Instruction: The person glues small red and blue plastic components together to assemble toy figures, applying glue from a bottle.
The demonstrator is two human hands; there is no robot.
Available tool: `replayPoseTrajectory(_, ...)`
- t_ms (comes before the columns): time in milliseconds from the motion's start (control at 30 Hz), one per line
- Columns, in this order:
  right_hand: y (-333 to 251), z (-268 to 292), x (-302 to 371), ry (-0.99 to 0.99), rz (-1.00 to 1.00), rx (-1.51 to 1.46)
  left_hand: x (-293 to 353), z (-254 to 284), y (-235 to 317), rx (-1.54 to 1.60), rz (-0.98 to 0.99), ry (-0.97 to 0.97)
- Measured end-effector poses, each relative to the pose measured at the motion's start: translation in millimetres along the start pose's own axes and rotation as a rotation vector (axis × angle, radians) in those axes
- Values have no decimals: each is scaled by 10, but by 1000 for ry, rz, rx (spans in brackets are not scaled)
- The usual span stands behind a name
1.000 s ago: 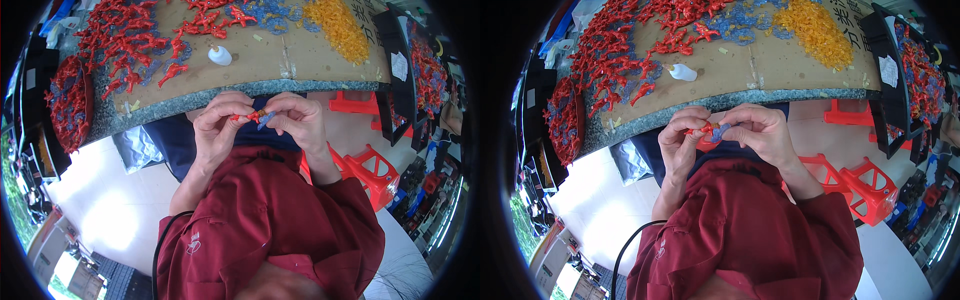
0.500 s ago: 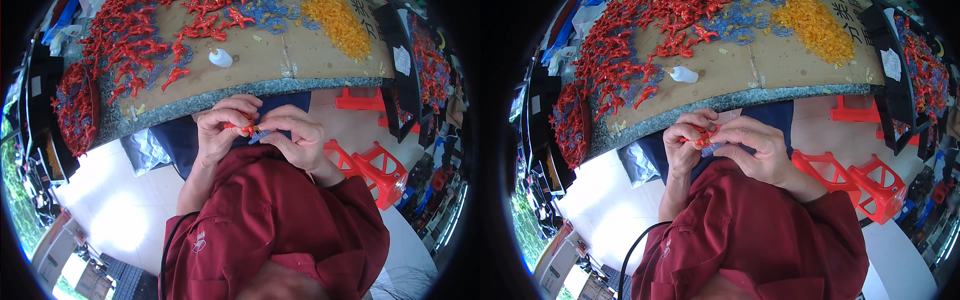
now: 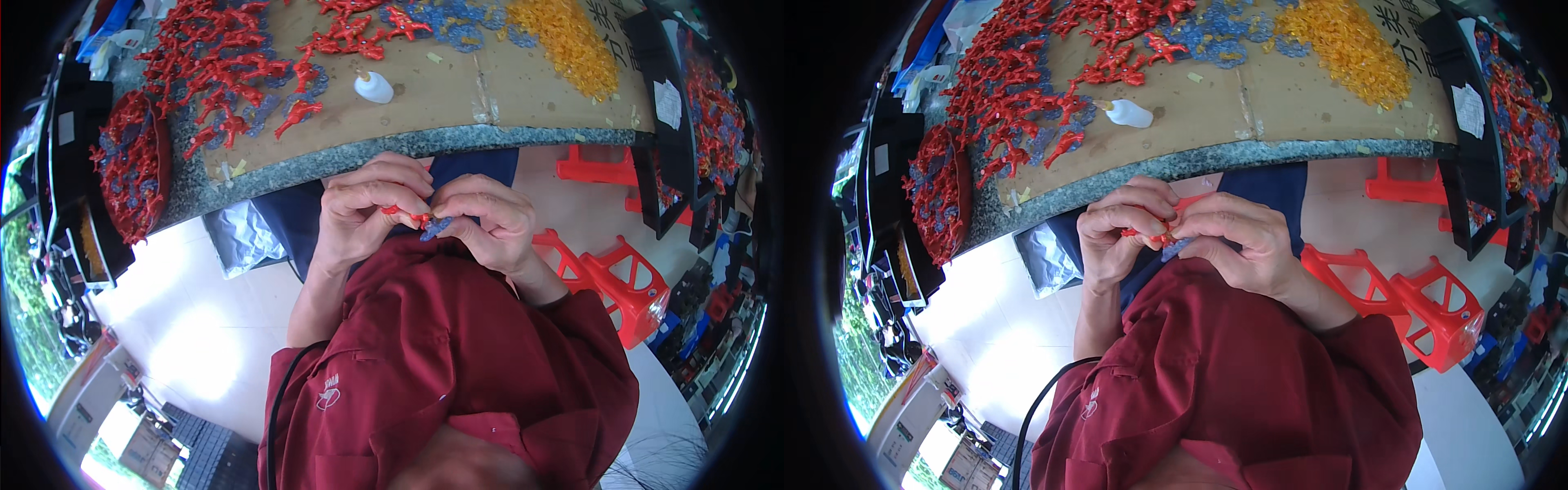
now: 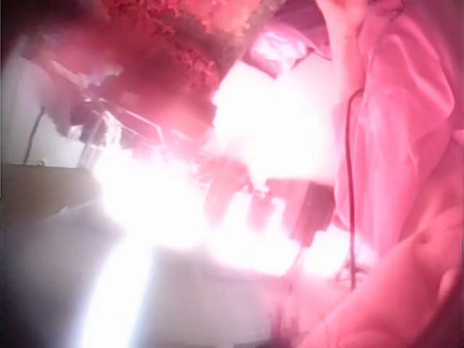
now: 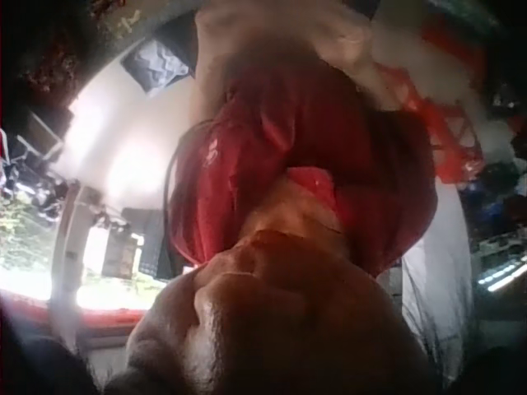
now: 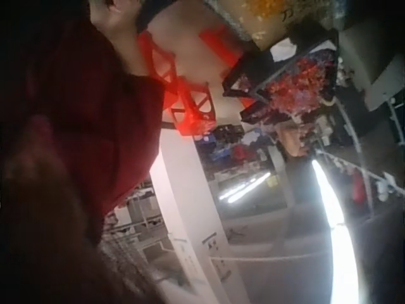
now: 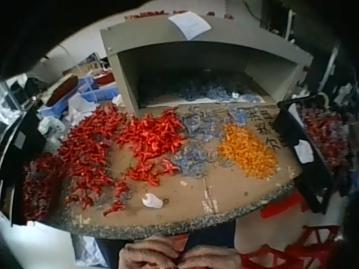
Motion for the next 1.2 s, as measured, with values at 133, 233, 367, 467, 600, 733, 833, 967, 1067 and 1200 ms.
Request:
replayPoseTrajectory(133, 32, -86, -1, 3, -57, -69, 41, 56, 85, -11, 4, 4)
replayPoseTrajectory(233, 34, -184, -106, -106, -21, -89, 106, 215, 199, -66, 30, 17)
replayPoseTrajectory(367, 75, -170, -278, -41, -106, -56, 169, 546, 468, -504, 121, 180)
replayPoseTrajectory(467, 227, -20, -324, 123, -107, 84, 162, 772, 609, -989, 228, 426)
replayPoseTrajectory(600, 244, 42, -457, 236, -54, 252, 94, 940, 567, -1351, 211, 528)
replayPoseTrajectory(733, 106, 58, -586, 264, 42, 436, -1, 944, 521, -1439, 159, 498)
replayPoseTrajectory(833, -204, -129, -954, 142, 415, 568, 46, 953, 558, -1427, 158, 454)
replayPoseTrajectory(967, -314, -623, -1444, -73, 477, 654, 175, 997, 626, -1381, 201, 502)
replayPoseTrajectory(1067, -115, -983, -1788, -249, 358, 839, 276, 1058, 698, -1350, 208, 567)
replayPoseTrajectory(1200, 0, -1240, -1937, -336, 497, 875, 342, 1172, 731, -1311, 187, 620)
Point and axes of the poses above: each hand's wrist, its own x-axis away from the middle knuckle, its own z-axis out of the back of the hand, y = z × x, the point moved 5 cm from there along -x, towards the middle knuckle, and after that the axes turned 2 degrees about -y, right-handed, at the moved point
